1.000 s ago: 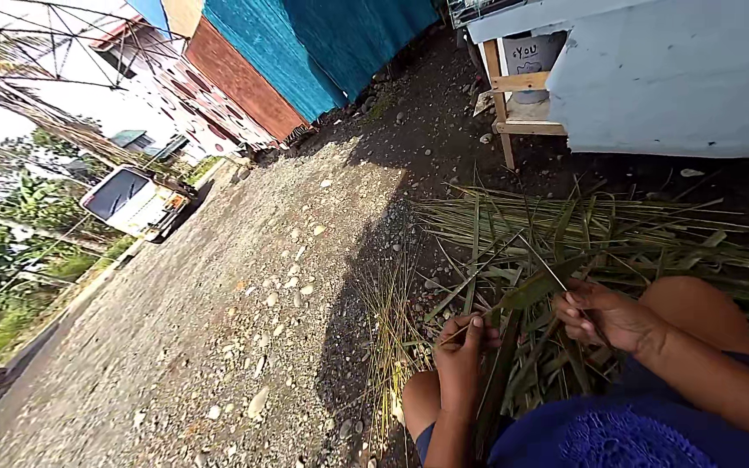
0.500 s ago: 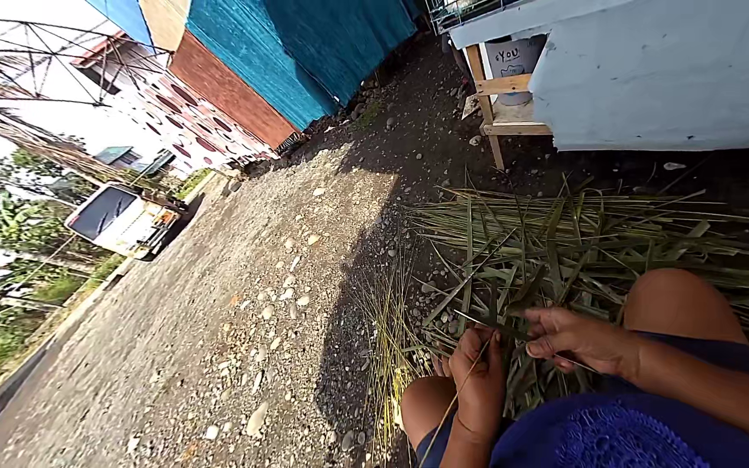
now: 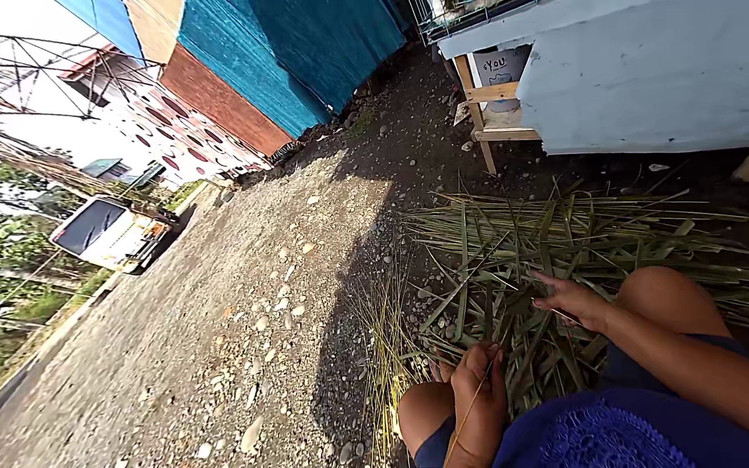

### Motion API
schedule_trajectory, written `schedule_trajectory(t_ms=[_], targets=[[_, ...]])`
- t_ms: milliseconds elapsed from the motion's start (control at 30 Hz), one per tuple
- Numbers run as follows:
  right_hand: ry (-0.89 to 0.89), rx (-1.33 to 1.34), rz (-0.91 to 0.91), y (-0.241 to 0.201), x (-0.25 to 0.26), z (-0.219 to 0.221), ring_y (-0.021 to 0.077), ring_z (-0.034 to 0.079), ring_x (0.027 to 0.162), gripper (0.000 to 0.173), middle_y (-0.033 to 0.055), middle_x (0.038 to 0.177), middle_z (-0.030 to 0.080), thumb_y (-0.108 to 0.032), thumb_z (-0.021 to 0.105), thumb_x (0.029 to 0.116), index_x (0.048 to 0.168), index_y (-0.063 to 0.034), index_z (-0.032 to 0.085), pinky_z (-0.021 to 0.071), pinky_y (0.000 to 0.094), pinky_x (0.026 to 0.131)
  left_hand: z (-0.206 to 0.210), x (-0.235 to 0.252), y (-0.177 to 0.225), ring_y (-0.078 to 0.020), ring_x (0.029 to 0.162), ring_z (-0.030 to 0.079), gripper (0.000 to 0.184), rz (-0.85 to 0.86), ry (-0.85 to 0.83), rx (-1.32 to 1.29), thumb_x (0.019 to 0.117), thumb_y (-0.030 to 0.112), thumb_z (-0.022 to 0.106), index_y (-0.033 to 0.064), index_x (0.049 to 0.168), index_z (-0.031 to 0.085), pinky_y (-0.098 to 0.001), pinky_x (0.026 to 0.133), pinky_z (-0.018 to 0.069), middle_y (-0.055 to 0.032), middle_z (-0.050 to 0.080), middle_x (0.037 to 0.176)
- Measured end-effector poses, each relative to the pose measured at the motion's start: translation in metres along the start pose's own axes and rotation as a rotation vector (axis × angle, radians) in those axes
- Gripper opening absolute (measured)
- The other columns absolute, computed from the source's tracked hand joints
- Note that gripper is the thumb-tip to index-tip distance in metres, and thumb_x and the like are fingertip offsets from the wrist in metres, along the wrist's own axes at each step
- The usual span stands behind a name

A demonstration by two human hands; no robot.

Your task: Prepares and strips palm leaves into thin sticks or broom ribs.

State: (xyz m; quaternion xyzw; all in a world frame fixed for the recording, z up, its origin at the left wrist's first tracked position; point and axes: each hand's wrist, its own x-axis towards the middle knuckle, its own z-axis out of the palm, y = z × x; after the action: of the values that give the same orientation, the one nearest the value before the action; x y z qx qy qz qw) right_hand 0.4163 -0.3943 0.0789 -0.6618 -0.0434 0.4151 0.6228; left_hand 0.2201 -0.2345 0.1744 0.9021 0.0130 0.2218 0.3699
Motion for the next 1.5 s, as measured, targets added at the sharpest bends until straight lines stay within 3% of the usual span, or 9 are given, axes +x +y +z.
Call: schedule_trajectory(t_ms=[167, 233, 333, 567, 800, 1100, 1267, 1400, 1500], targets=[[-0.082, -0.451, -0.201, 0.006, 0.010, 0.006, 0.0377, 0.048, 0.141, 0.055, 0.0210, 0.157, 0.044, -0.018, 0.061, 0.1045, 0.156, -0.0110, 0.043, 0.0362, 0.0556, 0.116, 0.002, -0.001, -0.001, -0.0110, 0.082, 0.075, 0.011, -0.021, -0.048, 0.054, 0.0951, 0.003, 0.062, -0.0016, 0.094, 0.071, -0.0263, 0.079, 0.0632, -0.0089, 0.076, 0.096], [-0.071, -0.427, -0.128, 0.004, 0.004, 0.008, 0.0307, 0.059, 0.125, 0.054, 0.0188, 0.150, 0.052, -0.024, 0.055, 0.1077, 0.159, -0.0164, 0.039, 0.0458, 0.0504, 0.105, -0.001, -0.001, -0.003, -0.0109, 0.082, 0.075, 0.011, -0.035, -0.053, 0.066, 0.0957, 0.004, 0.061, -0.0009, 0.095, 0.072, -0.0269, 0.079, 0.0635, -0.0081, 0.076, 0.095], [-0.070, -0.045, 0.023, 0.004, -0.007, 0.007, 0.0109, 0.039, 0.055, 0.048, 0.0028, 0.083, 0.047, -0.031, 0.049, 0.1099, 0.157, -0.0274, 0.040, 0.0349, 0.0278, 0.049, -0.011, 0.003, -0.007, -0.0092, 0.081, 0.074, 0.010, -0.073, -0.010, 0.072, 0.0953, 0.002, 0.061, 0.0001, 0.096, 0.071, -0.0264, 0.078, 0.0632, -0.0052, 0.076, 0.092], [-0.173, 0.647, 0.127, 0.001, -0.013, -0.005, 0.0049, 0.039, 0.040, 0.030, -0.0042, 0.060, 0.041, -0.033, 0.042, 0.1115, 0.139, -0.0223, 0.047, 0.0362, 0.0193, 0.036, -0.026, 0.008, -0.027, -0.0173, 0.074, 0.076, 0.006, -0.391, 0.197, -0.257, 0.0978, -0.006, 0.058, -0.0059, 0.097, 0.063, -0.0324, 0.073, 0.0658, -0.0107, 0.077, 0.088], [-0.082, -0.109, -0.067, 0.002, -0.012, -0.001, 0.0099, 0.038, 0.058, 0.076, 0.0130, 0.098, 0.060, -0.022, 0.064, 0.1029, 0.165, -0.0233, 0.021, 0.0340, 0.0279, 0.051, -0.023, 0.007, -0.006, -0.0149, 0.081, 0.075, 0.008, -0.117, 0.020, -0.257, 0.0964, -0.005, 0.060, -0.0047, 0.099, 0.067, -0.0303, 0.077, 0.0654, -0.0096, 0.076, 0.098], [-0.176, 0.075, -0.162, 0.008, -0.018, 0.008, 0.0071, 0.040, 0.050, 0.093, 0.0067, 0.085, 0.057, -0.013, 0.064, 0.0988, 0.166, -0.0258, 0.001, 0.0363, 0.0244, 0.046, -0.013, 0.000, 0.009, -0.0099, 0.089, 0.074, 0.009, 0.139, 0.013, 0.005, 0.0985, 0.008, 0.062, 0.0030, 0.094, 0.069, -0.0247, 0.083, 0.0614, -0.0063, 0.076, 0.099], [-0.039, -0.186, 0.100, 0.009, -0.003, 0.010, 0.0127, 0.041, 0.063, 0.052, 0.0124, 0.109, 0.058, -0.026, 0.060, 0.1056, 0.155, -0.0232, 0.045, 0.0373, 0.0309, 0.055, -0.011, -0.004, 0.005, -0.0083, 0.086, 0.073, 0.011, 0.097, -0.010, 0.077, 0.0962, 0.006, 0.062, 0.0016, 0.095, 0.072, -0.0244, 0.082, 0.0604, -0.0056, 0.076, 0.095], [-0.031, -0.483, -0.080, 0.015, 0.002, 0.016, 0.0362, 0.055, 0.133, 0.054, 0.0231, 0.150, 0.052, -0.016, 0.054, 0.1068, 0.158, -0.0078, 0.039, 0.0412, 0.0524, 0.112, -0.010, -0.006, 0.001, -0.0088, 0.086, 0.073, 0.011, 0.060, 0.000, 0.112, 0.0943, 0.006, 0.063, 0.0019, 0.093, 0.073, -0.0258, 0.083, 0.0608, -0.0055, 0.076, 0.095], [0.036, -0.698, -0.153, 0.009, -0.003, 0.019, 0.0455, 0.055, 0.131, 0.060, 0.0304, 0.139, 0.057, -0.019, 0.047, 0.1090, 0.162, -0.0032, 0.024, 0.0397, 0.0581, 0.112, -0.015, -0.004, -0.001, -0.0073, 0.088, 0.073, 0.011, 0.016, 0.021, 0.115, 0.0946, 0.005, 0.063, 0.0017, 0.096, 0.073, -0.0245, 0.085, 0.0599, -0.0042, 0.076, 0.095]])
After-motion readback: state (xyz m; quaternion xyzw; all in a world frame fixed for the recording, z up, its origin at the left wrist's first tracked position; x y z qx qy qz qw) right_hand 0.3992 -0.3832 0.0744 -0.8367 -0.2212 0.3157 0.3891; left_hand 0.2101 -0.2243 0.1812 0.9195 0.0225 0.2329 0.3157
